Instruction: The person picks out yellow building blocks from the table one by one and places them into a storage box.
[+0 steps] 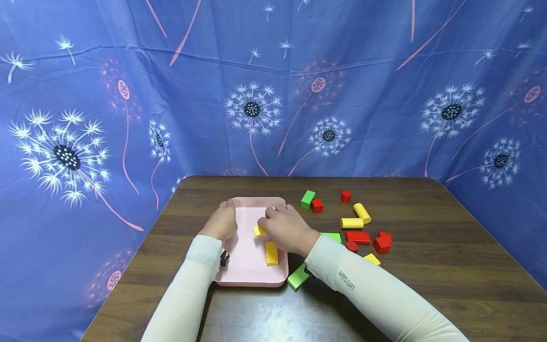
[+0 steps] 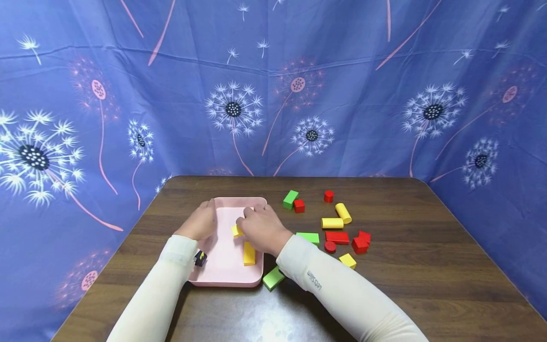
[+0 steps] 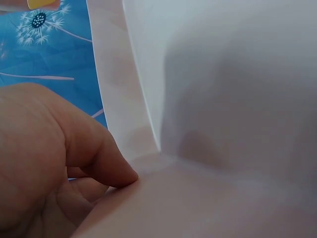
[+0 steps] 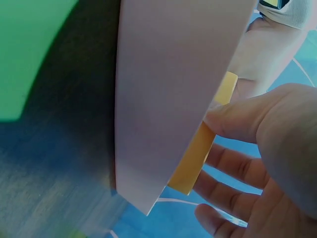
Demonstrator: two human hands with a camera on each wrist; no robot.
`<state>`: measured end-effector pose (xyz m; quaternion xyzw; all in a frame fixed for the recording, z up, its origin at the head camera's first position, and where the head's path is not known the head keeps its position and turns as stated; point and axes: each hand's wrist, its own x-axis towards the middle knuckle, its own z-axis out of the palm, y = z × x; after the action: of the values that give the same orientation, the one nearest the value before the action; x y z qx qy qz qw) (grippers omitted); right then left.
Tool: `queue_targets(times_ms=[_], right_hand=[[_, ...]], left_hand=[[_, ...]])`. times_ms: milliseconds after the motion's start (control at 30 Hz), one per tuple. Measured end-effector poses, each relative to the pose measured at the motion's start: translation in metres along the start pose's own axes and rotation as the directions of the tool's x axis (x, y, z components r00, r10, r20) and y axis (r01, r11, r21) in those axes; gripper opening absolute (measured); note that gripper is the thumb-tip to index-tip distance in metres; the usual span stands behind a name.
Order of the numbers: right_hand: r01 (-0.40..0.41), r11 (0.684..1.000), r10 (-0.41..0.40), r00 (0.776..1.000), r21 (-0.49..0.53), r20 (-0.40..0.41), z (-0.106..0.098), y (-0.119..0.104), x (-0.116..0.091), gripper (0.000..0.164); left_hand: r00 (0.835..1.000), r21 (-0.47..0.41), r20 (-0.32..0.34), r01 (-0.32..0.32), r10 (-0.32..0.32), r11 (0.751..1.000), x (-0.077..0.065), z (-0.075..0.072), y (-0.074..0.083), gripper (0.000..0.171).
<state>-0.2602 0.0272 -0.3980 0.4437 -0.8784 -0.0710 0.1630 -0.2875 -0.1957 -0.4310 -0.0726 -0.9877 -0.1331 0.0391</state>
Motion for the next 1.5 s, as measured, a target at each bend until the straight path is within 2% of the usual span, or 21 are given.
queue_targets(times_ms=[300,533,833,1033,1500], right_hand=[[0.004,1.000,-0.004,1.000,-0.001,0.018,0.001,0.001,0.005,0.035],[0.007,1.000,-0.007,0.999,-0.003,0.031,0.005,-0.001,0.006,0.029],[-0.021,1.000,0.022,0.996,-0.003,0.086,0.010,-0.004,0.007,0.028],[-0.027,0.999,0.030,0.997,-0.037,0.076,0.013,-0.006,0.007,0.020],[-0.033,0.998,0.038,0.995,-0.051,0.097,0.017,-0.006,0.012,0.016]], left_hand=[[0.999,-0.008,0.026,0.028,-0.028,1.000,0.000,-0.001,0.002,0.065],[0.999,-0.009,0.030,0.039,-0.039,0.999,-0.001,-0.002,0.004,0.066],[0.999,-0.008,0.019,0.029,-0.029,1.000,-0.001,-0.001,0.003,0.065],[0.999,-0.006,0.015,0.031,-0.031,1.000,0.000,-0.001,0.003,0.066],[0.998,-0.001,0.031,0.054,-0.054,0.999,0.001,0.000,0.002,0.068]])
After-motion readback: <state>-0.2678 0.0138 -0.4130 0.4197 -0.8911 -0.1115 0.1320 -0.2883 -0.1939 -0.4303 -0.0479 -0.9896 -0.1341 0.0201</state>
